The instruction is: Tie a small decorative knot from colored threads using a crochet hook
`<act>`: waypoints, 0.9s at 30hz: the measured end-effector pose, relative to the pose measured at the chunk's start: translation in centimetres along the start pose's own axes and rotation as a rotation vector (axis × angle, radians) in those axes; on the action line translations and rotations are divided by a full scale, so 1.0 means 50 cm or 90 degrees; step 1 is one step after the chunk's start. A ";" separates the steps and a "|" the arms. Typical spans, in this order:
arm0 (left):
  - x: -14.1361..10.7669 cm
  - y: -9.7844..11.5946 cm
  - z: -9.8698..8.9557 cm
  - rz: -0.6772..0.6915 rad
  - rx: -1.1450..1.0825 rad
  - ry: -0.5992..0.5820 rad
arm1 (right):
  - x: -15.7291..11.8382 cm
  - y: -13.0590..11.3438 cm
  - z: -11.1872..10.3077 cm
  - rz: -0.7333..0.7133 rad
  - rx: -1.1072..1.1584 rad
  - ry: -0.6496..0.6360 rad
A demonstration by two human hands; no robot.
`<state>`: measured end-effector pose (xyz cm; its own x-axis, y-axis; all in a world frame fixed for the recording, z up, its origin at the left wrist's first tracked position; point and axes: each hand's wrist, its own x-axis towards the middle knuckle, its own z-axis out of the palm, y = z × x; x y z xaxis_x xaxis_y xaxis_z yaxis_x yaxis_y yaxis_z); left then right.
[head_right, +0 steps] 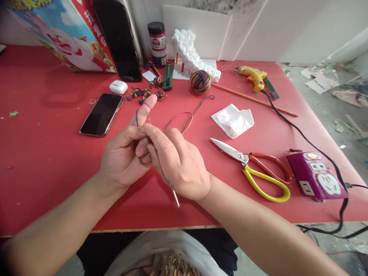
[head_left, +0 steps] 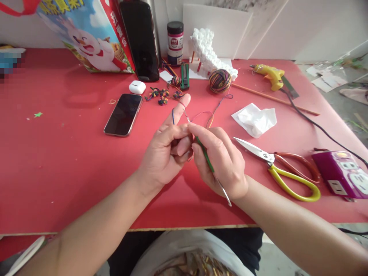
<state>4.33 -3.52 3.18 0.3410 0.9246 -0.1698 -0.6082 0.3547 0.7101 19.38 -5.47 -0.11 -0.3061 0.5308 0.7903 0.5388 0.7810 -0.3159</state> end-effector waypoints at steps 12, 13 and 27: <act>-0.007 0.033 -0.023 -0.013 0.028 -0.061 | 0.003 0.001 -0.022 0.174 0.355 -0.011; -0.008 0.035 -0.025 -0.012 0.030 -0.064 | 0.003 0.001 -0.025 0.194 0.369 -0.011; -0.005 0.044 -0.042 -0.063 0.002 -0.121 | 0.040 0.015 -0.067 0.450 0.616 -0.025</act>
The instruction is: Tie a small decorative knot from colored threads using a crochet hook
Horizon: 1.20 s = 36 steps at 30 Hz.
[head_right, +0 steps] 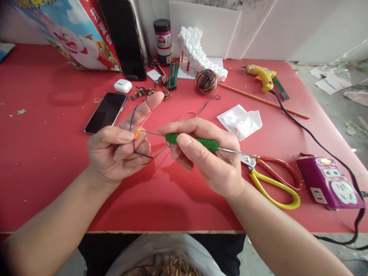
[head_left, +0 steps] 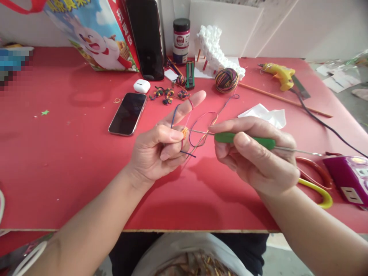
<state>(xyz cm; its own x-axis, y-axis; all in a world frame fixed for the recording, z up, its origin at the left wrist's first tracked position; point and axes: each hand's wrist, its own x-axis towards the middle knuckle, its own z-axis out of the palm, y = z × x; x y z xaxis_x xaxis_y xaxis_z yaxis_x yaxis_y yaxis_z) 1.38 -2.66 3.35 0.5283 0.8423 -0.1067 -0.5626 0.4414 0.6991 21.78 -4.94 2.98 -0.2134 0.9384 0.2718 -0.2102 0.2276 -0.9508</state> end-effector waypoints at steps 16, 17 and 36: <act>-0.003 -0.014 -0.009 -0.141 -0.080 -0.181 | 0.033 -0.011 -0.038 0.093 0.105 -0.127; -0.002 -0.014 -0.009 -0.140 -0.079 -0.182 | 0.032 -0.012 -0.039 0.103 0.110 -0.126; 0.001 -0.015 0.000 -0.059 0.067 -0.060 | 0.017 0.016 0.001 0.079 0.128 -0.050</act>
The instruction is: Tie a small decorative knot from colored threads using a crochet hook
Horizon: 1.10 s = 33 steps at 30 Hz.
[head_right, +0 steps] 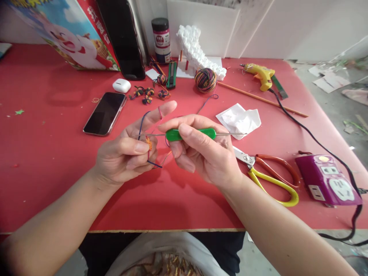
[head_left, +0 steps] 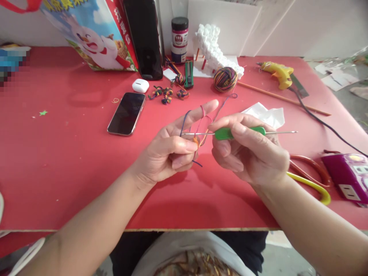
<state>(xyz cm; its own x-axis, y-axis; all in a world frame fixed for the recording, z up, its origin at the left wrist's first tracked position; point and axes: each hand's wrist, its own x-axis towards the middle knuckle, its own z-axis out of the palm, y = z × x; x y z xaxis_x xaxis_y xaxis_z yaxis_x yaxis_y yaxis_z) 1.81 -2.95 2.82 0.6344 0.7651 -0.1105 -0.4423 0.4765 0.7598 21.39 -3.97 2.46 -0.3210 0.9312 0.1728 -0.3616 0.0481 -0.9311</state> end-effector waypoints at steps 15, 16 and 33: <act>0.002 -0.015 0.009 0.055 0.060 0.069 | -0.007 0.007 0.012 -0.069 -0.069 0.064; 0.002 -0.015 0.008 0.054 0.055 0.069 | -0.007 0.007 0.014 -0.075 -0.073 0.063; 0.011 -0.023 -0.003 0.105 0.115 0.070 | -0.003 0.010 0.006 -0.192 -0.311 0.047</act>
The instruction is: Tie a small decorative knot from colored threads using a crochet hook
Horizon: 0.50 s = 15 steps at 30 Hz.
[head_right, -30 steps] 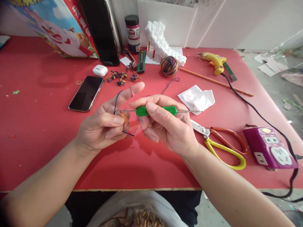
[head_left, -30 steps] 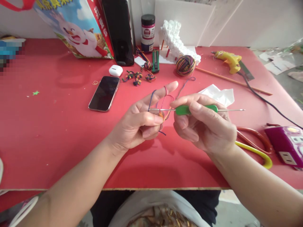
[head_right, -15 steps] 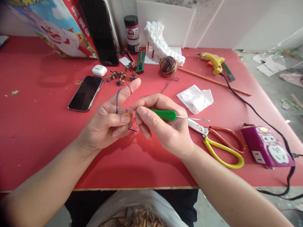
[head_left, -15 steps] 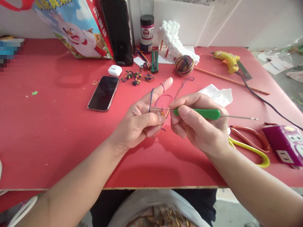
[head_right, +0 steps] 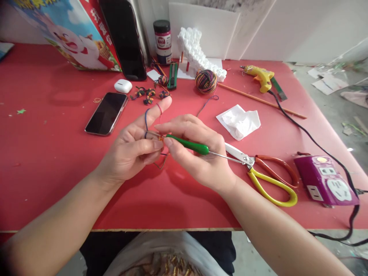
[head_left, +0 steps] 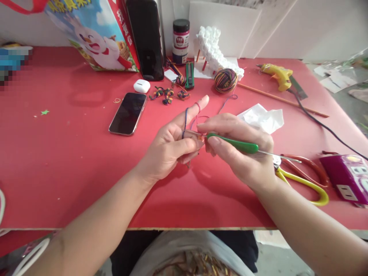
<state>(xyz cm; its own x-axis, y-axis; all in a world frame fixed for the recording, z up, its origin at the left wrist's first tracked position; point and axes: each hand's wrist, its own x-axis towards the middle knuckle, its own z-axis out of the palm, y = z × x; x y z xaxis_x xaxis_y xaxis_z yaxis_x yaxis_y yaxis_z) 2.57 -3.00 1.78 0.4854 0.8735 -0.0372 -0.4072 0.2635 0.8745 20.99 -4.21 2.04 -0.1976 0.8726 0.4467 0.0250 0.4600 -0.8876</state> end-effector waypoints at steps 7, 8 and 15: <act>0.001 0.001 -0.004 -0.022 0.018 0.008 | 0.009 0.002 -0.007 0.014 0.034 -0.026; 0.001 0.002 -0.005 -0.024 0.022 0.009 | 0.009 0.002 -0.007 0.028 0.043 -0.019; 0.011 0.008 -0.010 -0.010 0.026 0.005 | 0.008 0.001 -0.011 0.106 0.116 -0.005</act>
<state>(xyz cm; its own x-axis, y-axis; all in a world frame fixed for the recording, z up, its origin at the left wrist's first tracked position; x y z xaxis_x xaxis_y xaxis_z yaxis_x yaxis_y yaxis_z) 2.31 -2.21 1.85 0.4850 0.8728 -0.0555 -0.3672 0.2608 0.8928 21.46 -3.75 2.22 -0.2136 0.9320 0.2929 -0.1198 0.2726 -0.9546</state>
